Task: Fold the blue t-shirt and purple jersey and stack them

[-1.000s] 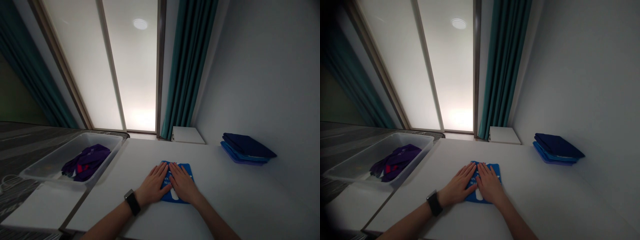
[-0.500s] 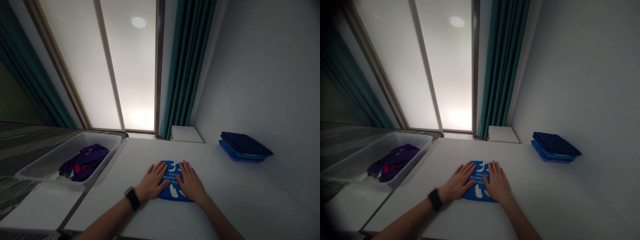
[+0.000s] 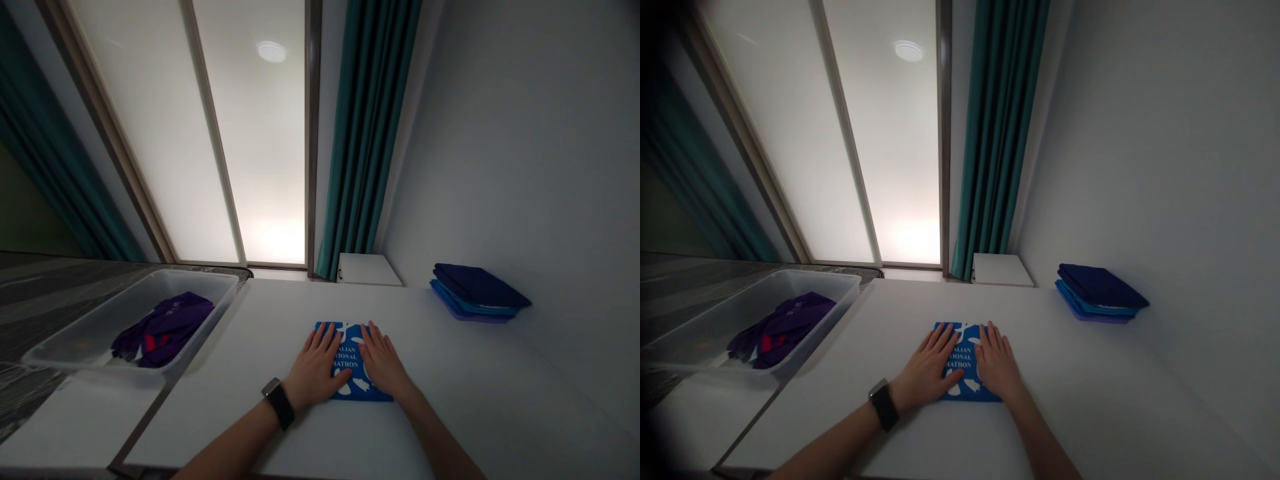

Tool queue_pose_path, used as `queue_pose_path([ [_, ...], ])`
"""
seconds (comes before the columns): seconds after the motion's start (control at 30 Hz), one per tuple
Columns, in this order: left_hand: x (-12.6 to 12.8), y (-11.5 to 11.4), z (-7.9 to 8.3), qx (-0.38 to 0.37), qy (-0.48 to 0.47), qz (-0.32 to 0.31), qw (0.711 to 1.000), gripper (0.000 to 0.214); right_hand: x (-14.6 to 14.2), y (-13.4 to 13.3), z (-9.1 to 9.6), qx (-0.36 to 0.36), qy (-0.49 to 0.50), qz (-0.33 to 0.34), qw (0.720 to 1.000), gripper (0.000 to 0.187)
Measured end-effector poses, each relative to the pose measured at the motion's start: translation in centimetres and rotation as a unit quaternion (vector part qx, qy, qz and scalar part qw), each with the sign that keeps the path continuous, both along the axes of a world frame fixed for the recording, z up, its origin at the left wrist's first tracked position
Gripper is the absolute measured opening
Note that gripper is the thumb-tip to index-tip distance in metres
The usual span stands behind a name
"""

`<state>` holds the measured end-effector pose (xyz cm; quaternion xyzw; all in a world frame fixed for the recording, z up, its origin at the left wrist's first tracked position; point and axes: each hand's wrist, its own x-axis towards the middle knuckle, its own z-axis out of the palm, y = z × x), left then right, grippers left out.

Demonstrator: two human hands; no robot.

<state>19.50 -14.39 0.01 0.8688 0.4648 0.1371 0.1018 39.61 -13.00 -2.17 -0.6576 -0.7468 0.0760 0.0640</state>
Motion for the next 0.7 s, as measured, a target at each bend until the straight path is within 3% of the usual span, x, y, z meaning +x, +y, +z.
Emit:
queue_pose_path([
  [0.37,-2.3,0.4,-0.1,-0.044,-0.046,-0.005,0.998,0.072,0.3,-0.2,0.6,-0.032,0.015,-0.044,0.998,0.059],
  [0.57,-5.3,2.9,-1.2,-0.019,-0.151,0.103,0.983,0.058,1.4,0.3,0.7,-0.015,0.104,-0.055,0.993,0.061],
  [0.7,-5.8,2.7,-0.2,0.03,-0.139,0.025,0.99,0.055,0.6,-0.7,2.1,0.067,0.048,0.025,0.996,0.057],
])
